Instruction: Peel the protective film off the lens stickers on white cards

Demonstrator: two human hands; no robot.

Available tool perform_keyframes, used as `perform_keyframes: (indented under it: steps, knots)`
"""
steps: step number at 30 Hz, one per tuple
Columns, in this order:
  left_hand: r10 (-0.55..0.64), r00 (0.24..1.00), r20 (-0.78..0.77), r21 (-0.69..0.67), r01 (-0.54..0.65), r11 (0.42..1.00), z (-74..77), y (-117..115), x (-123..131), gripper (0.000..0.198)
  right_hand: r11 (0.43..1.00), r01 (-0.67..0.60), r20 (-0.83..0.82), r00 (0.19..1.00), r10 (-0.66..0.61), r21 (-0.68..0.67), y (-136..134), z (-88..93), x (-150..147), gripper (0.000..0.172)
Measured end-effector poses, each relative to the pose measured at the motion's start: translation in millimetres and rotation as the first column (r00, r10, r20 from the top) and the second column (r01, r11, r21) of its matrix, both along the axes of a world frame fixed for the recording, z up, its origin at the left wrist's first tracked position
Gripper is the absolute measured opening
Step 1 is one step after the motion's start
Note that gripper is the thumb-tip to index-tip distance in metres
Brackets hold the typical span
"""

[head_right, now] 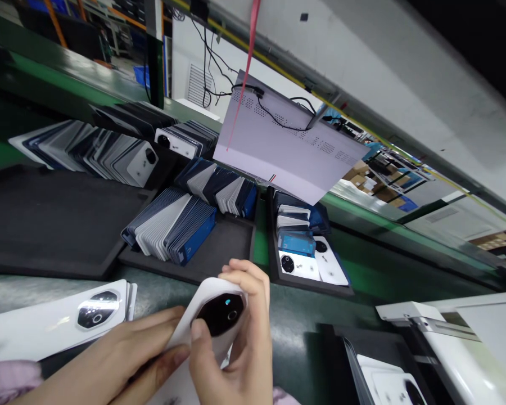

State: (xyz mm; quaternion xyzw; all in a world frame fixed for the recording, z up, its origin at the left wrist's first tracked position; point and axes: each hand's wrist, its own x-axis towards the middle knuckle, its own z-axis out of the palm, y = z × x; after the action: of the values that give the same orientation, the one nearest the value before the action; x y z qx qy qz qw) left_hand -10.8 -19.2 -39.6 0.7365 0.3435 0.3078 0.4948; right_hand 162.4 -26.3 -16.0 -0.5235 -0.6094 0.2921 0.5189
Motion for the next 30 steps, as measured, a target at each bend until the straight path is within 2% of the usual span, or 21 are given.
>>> perform_keyframes:
  steps: [8, 12, 16, 23, 30]
  knots:
    - [-0.034, 0.999, 0.007, -0.085, 0.035, 0.996, 9.0, 1.3, 4.2, 0.036, 0.999, -0.046, 0.035, 0.998, 0.046, -0.005, 0.2, 3.4, 4.6, 0.049]
    - [0.007, 0.999, 0.039, -0.081, -0.004, 0.997, 7.6, 1.4, 5.6, 0.034, 0.998, -0.036, -0.018, 0.999, 0.035, -0.046, -1.0, 3.4, 5.4, 0.045]
    - [0.001, 0.999, 0.032, -0.083, 0.002, 0.997, 5.0, 0.3, 5.4, 0.030, 0.997, -0.034, -0.066, 0.997, 0.030, -0.063, -2.5, 3.5, 3.5, 0.042]
    - [-0.010, 1.000, 0.029, -0.103, 0.013, 0.995, 2.5, -0.8, 1.3, 0.032, 0.996, -0.079, -0.008, 0.997, 0.078, -0.035, -2.4, 5.6, 6.8, 0.050]
    - [0.053, 0.997, 0.052, -0.120, -0.046, 0.992, 3.4, -0.6, 4.9, 0.034, 0.998, -0.033, -0.036, 0.999, 0.031, -0.045, -1.4, 3.9, 4.8, 0.038]
